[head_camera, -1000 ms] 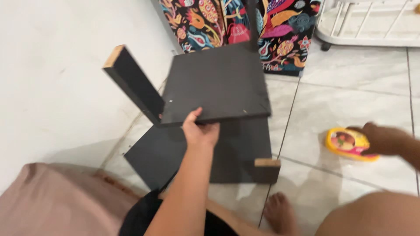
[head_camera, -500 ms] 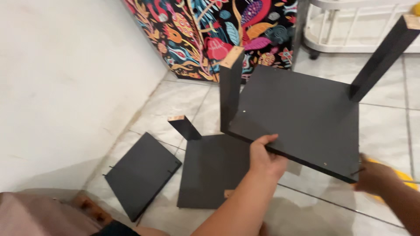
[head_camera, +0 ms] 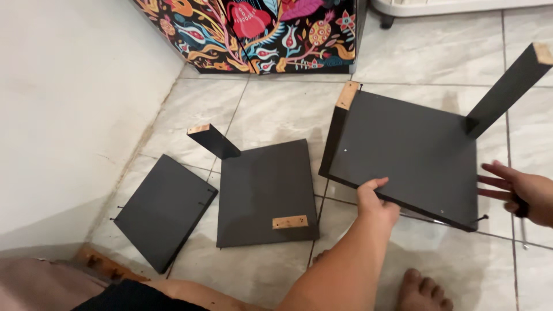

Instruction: The person assembles a small black wooden stool by attaching its legs to the seat using a screwdriver. They align the legs, insert screws, and tighten them to secure the parts together.

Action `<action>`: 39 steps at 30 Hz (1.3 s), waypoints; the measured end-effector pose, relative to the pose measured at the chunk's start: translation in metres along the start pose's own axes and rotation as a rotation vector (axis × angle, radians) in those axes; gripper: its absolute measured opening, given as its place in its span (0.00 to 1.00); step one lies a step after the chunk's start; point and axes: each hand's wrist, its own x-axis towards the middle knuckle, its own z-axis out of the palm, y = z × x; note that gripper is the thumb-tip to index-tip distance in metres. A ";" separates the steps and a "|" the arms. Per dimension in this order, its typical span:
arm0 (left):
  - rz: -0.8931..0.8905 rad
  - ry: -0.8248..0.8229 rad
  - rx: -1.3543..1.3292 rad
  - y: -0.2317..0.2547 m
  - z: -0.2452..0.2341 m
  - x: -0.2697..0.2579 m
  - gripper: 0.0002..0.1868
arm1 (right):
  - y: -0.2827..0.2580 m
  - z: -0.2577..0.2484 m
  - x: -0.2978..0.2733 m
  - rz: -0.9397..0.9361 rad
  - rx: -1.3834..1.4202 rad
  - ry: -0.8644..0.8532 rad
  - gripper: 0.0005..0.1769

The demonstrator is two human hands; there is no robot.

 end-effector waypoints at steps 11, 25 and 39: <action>0.001 -0.025 -0.023 0.020 -0.055 0.056 0.29 | -0.021 0.040 0.001 -0.023 -0.025 -0.079 0.24; -0.067 0.164 0.528 -0.010 -0.121 0.179 0.42 | 0.016 0.013 0.044 -0.387 -0.578 0.259 0.24; -0.318 -0.241 1.141 0.050 -0.020 -0.048 0.53 | -0.117 0.029 -0.105 -0.232 -0.632 -0.107 0.31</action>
